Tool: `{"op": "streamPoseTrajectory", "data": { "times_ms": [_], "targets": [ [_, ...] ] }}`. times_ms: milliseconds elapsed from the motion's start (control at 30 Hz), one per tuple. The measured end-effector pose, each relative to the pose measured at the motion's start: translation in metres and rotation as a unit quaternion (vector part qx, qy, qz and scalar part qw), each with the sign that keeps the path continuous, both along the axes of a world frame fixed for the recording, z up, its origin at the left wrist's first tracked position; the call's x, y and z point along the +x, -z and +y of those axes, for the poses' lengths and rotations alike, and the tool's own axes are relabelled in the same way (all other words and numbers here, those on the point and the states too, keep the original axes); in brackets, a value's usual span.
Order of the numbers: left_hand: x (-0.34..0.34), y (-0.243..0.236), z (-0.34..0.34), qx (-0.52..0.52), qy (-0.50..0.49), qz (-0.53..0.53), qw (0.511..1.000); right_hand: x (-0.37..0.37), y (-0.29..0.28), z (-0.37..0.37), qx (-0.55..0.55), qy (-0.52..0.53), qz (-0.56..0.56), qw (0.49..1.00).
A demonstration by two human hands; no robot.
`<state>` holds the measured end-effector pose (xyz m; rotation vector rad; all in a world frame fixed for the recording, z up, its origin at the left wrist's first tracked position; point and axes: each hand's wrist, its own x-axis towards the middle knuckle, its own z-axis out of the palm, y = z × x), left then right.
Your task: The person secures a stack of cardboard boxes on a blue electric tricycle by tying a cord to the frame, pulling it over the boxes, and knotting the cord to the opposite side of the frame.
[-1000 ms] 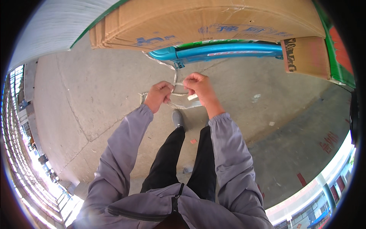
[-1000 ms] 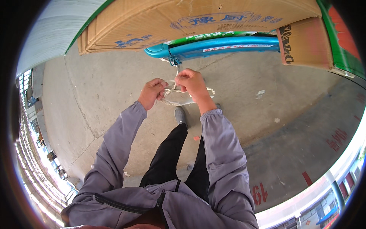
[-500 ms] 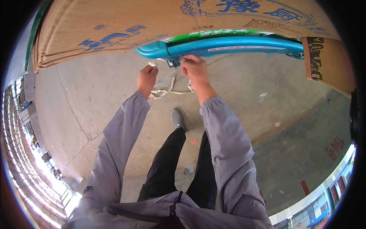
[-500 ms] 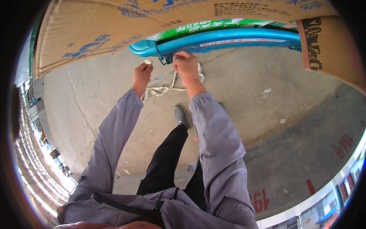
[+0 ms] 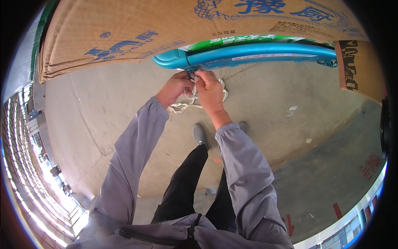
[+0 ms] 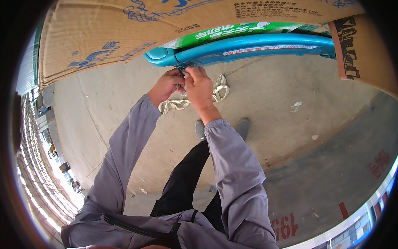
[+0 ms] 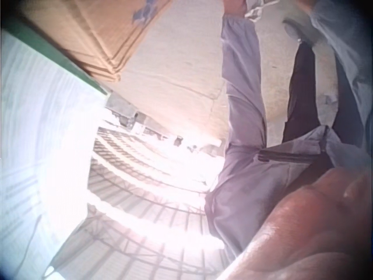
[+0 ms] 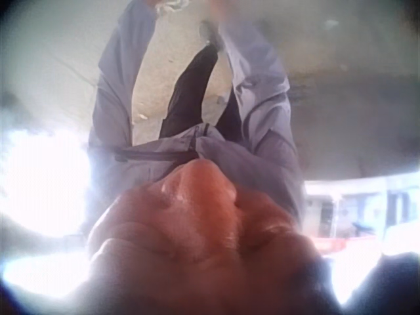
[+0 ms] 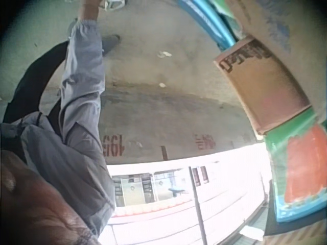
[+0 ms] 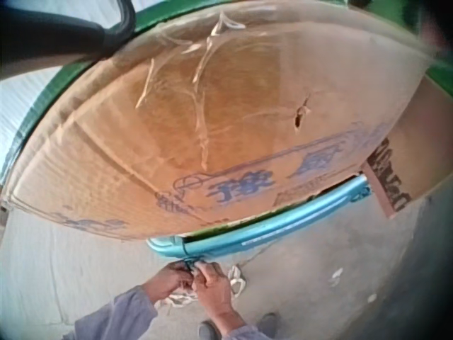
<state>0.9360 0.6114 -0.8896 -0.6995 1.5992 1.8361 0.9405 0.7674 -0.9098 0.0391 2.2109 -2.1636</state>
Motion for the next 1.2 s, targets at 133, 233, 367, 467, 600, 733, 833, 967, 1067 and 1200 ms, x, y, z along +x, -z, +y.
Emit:
{"op": "streamPoseTrajectory", "data": {
  "times_ms": [133, 233, 367, 467, 600, 733, 833, 967, 1067, 1200],
  "targets": [
    [-0.007, 0.001, 0.0, 0.066, -0.001, -0.023, 0.998, 0.005, -0.007, 0.004, 0.178, -0.043, 0.147, 0.972],
    [-0.008, 0.003, -0.009, 0.09, 0.012, -0.038, 0.995, 0.005, -0.007, 0.005, 0.296, -0.053, 0.162, 0.94],
    [-0.006, 0.004, -0.015, 0.073, 0.049, -0.023, 0.996, 0.006, -0.017, -0.001, 0.363, -0.09, 0.129, 0.919],
    [-0.004, 0.006, -0.018, 0.064, 0.029, -0.014, 0.997, -0.001, -0.017, -0.008, 0.392, -0.089, 0.116, 0.908],
    [0.006, -0.001, -0.015, 0.027, 0.045, 0.022, 0.998, 0.002, -0.017, -0.011, 0.416, -0.085, 0.086, 0.901],
    [0.024, -0.01, 0.003, -0.014, 0.021, 0.078, 0.997, 0.003, -0.018, -0.006, 0.419, -0.106, 0.014, 0.902],
    [0.023, 0.003, -0.018, 0.048, -0.044, 0.027, 0.997, 0.003, -0.014, -0.011, 0.404, -0.058, 0.023, 0.912],
    [0.002, -0.009, -0.006, 0.1, -0.02, 0.01, 0.995, 0.009, -0.012, -0.004, 0.437, -0.056, 0.043, 0.897],
    [-0.005, -0.012, -0.009, 0.091, 0.029, -0.009, 0.995, 0.011, -0.009, -0.006, 0.444, -0.087, 0.035, 0.891],
    [-0.006, -0.012, -0.011, 0.087, 0.03, -0.026, 0.995, 0.012, -0.013, -0.009, 0.438, -0.05, 0.05, 0.896]
  ]
}}
